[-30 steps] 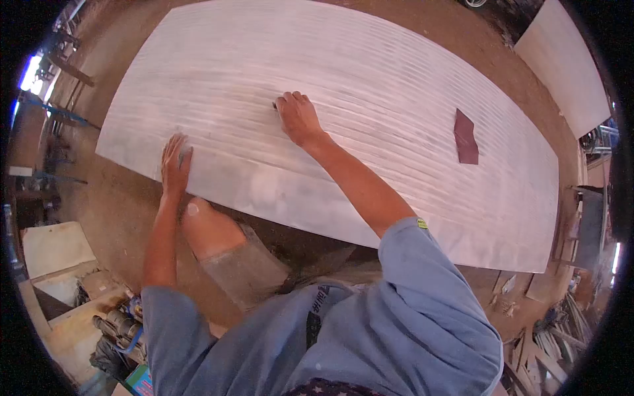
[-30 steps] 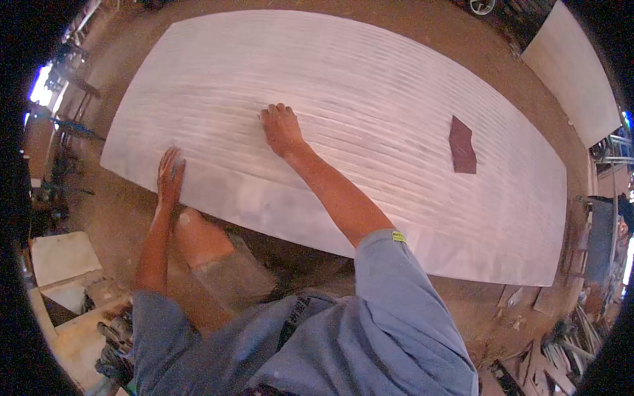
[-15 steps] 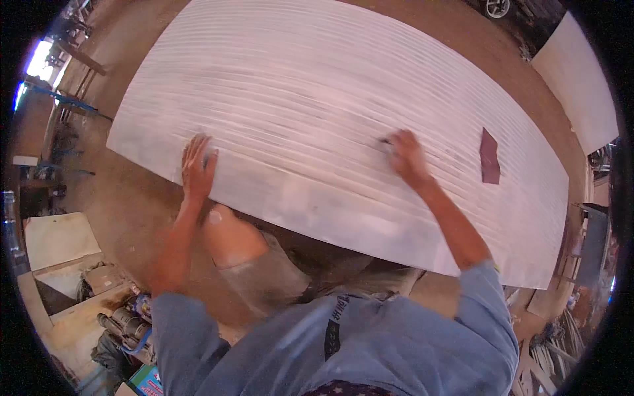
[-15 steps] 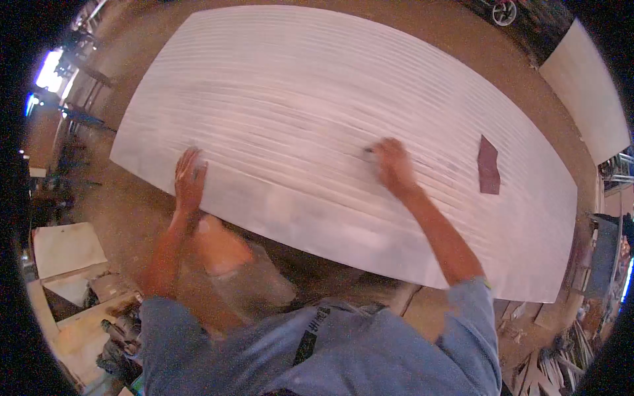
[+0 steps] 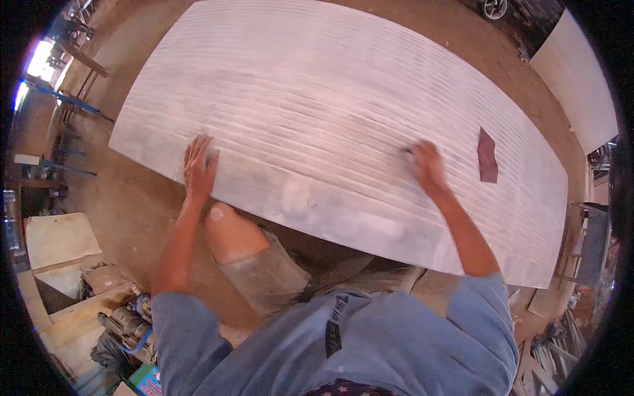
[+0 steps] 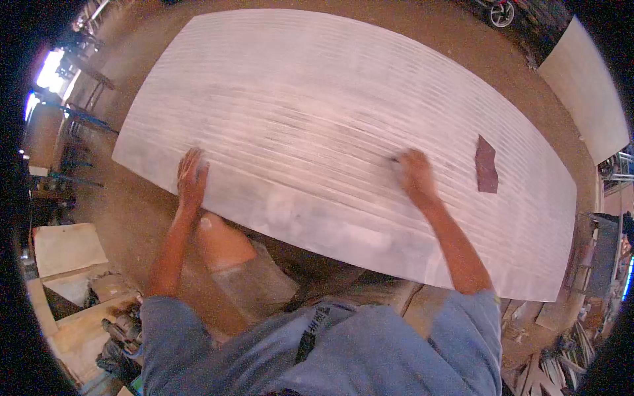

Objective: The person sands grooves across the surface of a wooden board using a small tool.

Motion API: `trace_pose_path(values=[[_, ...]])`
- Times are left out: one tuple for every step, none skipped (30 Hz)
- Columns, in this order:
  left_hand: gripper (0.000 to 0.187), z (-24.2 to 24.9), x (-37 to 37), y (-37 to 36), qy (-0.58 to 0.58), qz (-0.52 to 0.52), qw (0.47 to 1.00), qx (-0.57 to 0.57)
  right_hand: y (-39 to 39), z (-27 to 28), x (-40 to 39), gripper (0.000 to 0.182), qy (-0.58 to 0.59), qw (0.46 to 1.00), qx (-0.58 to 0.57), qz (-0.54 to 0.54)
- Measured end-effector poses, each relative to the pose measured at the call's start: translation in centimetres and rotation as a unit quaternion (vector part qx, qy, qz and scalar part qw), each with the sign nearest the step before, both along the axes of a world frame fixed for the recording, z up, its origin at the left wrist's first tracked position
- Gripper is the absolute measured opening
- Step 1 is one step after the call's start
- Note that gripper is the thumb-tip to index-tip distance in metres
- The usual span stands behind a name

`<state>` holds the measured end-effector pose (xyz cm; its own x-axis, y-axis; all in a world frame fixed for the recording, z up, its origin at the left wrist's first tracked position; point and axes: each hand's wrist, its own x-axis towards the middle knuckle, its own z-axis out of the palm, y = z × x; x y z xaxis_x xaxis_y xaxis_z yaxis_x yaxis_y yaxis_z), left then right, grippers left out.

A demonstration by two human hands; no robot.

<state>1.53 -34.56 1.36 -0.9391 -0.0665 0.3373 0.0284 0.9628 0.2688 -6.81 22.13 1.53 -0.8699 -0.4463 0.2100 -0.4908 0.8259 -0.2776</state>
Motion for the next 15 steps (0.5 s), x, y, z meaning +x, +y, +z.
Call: trace_pose_path(values=[[0.041, 0.1, -0.2, 0.1, -0.001, 0.002, 1.000, 0.002, 3.0, 1.0, 1.0, 0.022, 0.003, 0.999, 0.042, -0.026], [0.040, 0.2, -0.1, 0.2, 0.000, 0.004, 1.000, 0.005, 5.1, 1.2, 2.0, 0.022, -0.001, 0.999, 0.015, -0.032], [0.040, 0.2, -0.1, 0.3, 0.003, 0.009, 1.000, 0.006, 5.7, 1.2, 2.0, 0.023, -0.005, 0.999, -0.012, -0.036], [0.040, 0.4, 0.1, 0.3, 0.002, 0.017, 1.000, 0.007, 3.8, 1.5, 1.3, 0.023, -0.006, 1.000, -0.011, -0.028], [0.040, 0.5, -0.2, 0.4, 0.007, 0.011, 1.000, 0.005, 1.1, 1.3, 0.4, 0.023, 0.049, 0.999, -0.005, 0.008], [0.039, 0.5, -0.3, 0.4, 0.011, 0.005, 1.000, 0.003, -2.3, 1.2, -0.3, 0.023, 0.102, 0.994, -0.001, 0.044], [0.039, 0.4, -0.4, 0.3, 0.012, 0.013, 1.000, 0.002, -6.2, 0.8, -2.2, 0.024, 0.018, 0.996, -0.043, 0.070], [0.039, 0.4, -0.4, 0.1, 0.014, 0.007, 1.000, 0.008, -11.0, -0.1, -3.8, 0.027, 0.052, 0.991, -0.069, 0.102], [0.039, 0.4, -0.2, 0.0, 0.015, 0.001, 1.000, 0.013, -16.4, -0.6, -5.5, 0.029, 0.040, 0.990, -0.077, 0.116], [0.039, 0.6, -0.2, 0.1, 0.009, 0.007, 1.000, 0.022, -21.4, -1.1, -7.2, 0.028, 0.057, 0.980, -0.106, 0.158], [0.039, 0.8, -0.2, 0.1, 0.011, 0.014, 1.000, 0.018, -26.9, -3.2, -8.9, 0.028, 0.061, 0.985, -0.088, 0.134], [0.040, 1.0, -0.2, 0.1, 0.010, 0.011, 1.000, 0.021, -31.7, -2.5, -10.3, 0.028, 0.074, 0.979, -0.099, 0.162], [0.040, 1.1, -0.2, 0.2, 0.011, 0.009, 1.000, 0.026, -35.6, -0.2, -10.6, 0.026, 0.003, 0.981, -0.092, 0.168], [0.040, 1.2, -0.1, 0.2, 0.010, 0.007, 0.999, 0.031, -39.0, -1.7, -11.4, 0.021, 0.106, 0.980, -0.086, 0.147], [0.040, 1.0, 0.1, 0.3, 0.012, 0.008, 0.999, 0.032, -39.5, -1.0, -11.1, 0.021, 0.109, 0.979, -0.085, 0.148]])
